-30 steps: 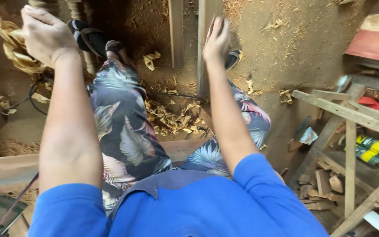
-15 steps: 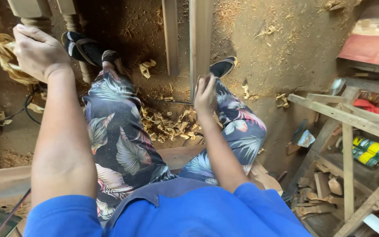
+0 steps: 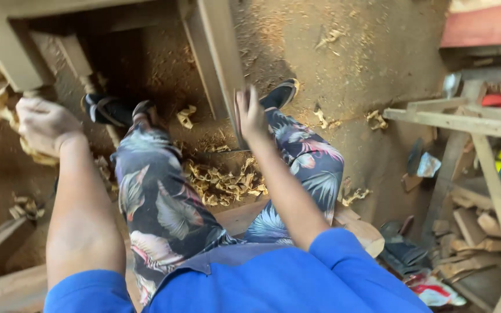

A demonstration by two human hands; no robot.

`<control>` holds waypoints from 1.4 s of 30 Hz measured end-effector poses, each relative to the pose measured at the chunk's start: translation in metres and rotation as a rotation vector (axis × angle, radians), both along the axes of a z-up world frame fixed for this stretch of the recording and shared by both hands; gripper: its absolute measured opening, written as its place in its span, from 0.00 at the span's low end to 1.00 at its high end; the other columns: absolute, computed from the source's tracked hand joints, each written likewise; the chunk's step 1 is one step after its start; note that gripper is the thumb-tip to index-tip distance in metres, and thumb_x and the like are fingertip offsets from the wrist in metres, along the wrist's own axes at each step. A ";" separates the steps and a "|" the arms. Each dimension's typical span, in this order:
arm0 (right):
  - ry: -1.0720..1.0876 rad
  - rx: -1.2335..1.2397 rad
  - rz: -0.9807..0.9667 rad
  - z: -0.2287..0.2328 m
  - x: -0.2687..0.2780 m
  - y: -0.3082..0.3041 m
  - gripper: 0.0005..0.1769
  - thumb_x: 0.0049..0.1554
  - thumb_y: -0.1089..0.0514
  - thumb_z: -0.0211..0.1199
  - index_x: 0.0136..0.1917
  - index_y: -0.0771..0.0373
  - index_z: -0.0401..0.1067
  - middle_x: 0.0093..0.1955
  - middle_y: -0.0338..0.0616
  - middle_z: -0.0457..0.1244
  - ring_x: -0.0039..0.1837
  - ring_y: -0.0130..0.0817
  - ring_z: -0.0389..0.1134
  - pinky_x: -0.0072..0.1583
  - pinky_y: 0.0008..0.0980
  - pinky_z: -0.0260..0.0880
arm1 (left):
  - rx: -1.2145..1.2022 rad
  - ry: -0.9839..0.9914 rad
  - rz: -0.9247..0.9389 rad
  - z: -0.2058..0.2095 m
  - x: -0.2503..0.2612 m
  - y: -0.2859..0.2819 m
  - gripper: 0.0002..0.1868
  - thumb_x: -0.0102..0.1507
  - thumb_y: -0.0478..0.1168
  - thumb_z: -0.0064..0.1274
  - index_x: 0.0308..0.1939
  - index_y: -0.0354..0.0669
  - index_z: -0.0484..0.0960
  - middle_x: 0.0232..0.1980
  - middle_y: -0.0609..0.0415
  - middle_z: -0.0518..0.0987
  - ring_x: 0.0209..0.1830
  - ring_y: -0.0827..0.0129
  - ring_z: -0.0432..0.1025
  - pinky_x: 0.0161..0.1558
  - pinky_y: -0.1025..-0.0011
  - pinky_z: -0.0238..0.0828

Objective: Sanding a wooden chair with sandpaper to smooth the surface

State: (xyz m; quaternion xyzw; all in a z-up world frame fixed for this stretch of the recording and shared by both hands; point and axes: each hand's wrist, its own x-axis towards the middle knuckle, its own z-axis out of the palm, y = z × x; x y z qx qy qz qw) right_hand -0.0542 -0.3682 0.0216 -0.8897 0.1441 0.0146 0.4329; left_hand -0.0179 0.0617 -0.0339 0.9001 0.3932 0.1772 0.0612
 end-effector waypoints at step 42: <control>0.025 -0.284 -0.158 -0.008 0.126 0.041 0.32 0.66 0.34 0.28 0.70 0.50 0.61 0.60 0.51 0.70 0.51 0.46 0.75 0.40 0.37 0.77 | -0.208 0.133 0.069 0.008 0.003 -0.004 0.27 0.70 0.57 0.21 0.36 0.49 0.74 0.31 0.45 0.84 0.26 0.52 0.79 0.29 0.54 0.76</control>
